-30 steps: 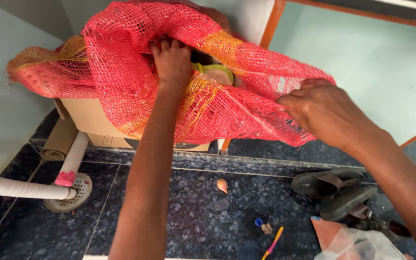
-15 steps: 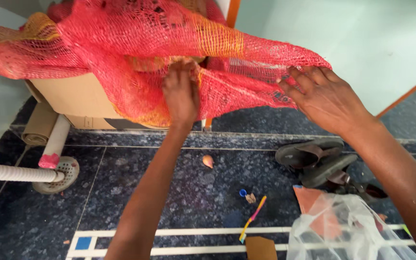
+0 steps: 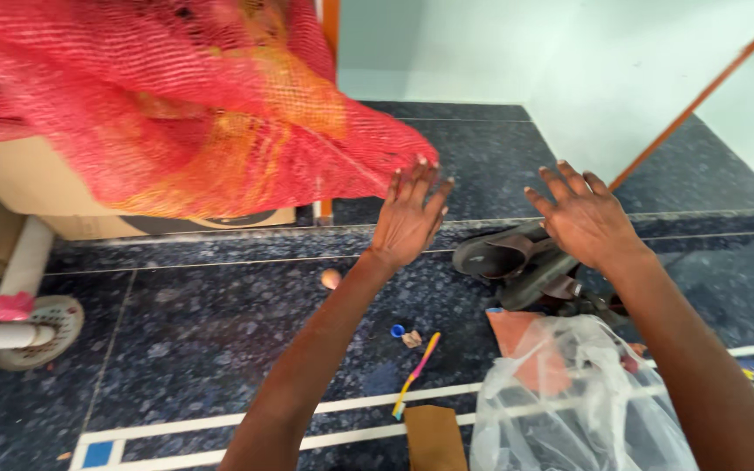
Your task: The person places several pairs of slippers into a red mesh bag. They also pick up a toothbrush and a small piece of onion from the floor and place them into the bag.
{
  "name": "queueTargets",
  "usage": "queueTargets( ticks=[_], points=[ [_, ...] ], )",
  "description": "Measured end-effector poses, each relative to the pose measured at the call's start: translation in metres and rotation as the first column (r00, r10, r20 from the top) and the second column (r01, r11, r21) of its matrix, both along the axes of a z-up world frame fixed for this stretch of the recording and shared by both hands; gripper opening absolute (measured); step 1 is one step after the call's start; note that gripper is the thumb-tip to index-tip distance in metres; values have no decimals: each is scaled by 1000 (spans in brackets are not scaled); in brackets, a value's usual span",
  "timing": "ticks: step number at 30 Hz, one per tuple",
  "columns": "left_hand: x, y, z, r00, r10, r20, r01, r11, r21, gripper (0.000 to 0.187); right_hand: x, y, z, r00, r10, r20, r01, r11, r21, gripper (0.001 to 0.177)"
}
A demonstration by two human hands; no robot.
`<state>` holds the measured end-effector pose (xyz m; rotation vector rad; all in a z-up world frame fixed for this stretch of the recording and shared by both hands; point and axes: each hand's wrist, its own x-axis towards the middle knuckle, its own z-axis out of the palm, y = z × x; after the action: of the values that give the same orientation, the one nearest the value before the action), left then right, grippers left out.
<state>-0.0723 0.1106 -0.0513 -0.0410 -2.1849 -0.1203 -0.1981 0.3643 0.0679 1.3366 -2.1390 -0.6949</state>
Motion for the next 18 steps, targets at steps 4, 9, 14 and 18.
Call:
queueTargets(
  ticks=[4,9,14,18],
  points=[
    [-25,26,-24,986,-42,159,34,998,58,52,-32,37,-21,988,-114,106,123,989,-78,54],
    [-58,61,-51,959,81,271,-102,993,64,49,-69,76,-52,937,-245,250,267,962,-61,58],
    [-98,97,-71,680,193,707,-406,903,144,51,-107,110,-86,805,-386,450,445,895,-27,58],
    [-114,121,-103,662,207,720,-455,874,168,48,-151,146,-133,755,-383,532,480,876,-49,56]
  ],
)
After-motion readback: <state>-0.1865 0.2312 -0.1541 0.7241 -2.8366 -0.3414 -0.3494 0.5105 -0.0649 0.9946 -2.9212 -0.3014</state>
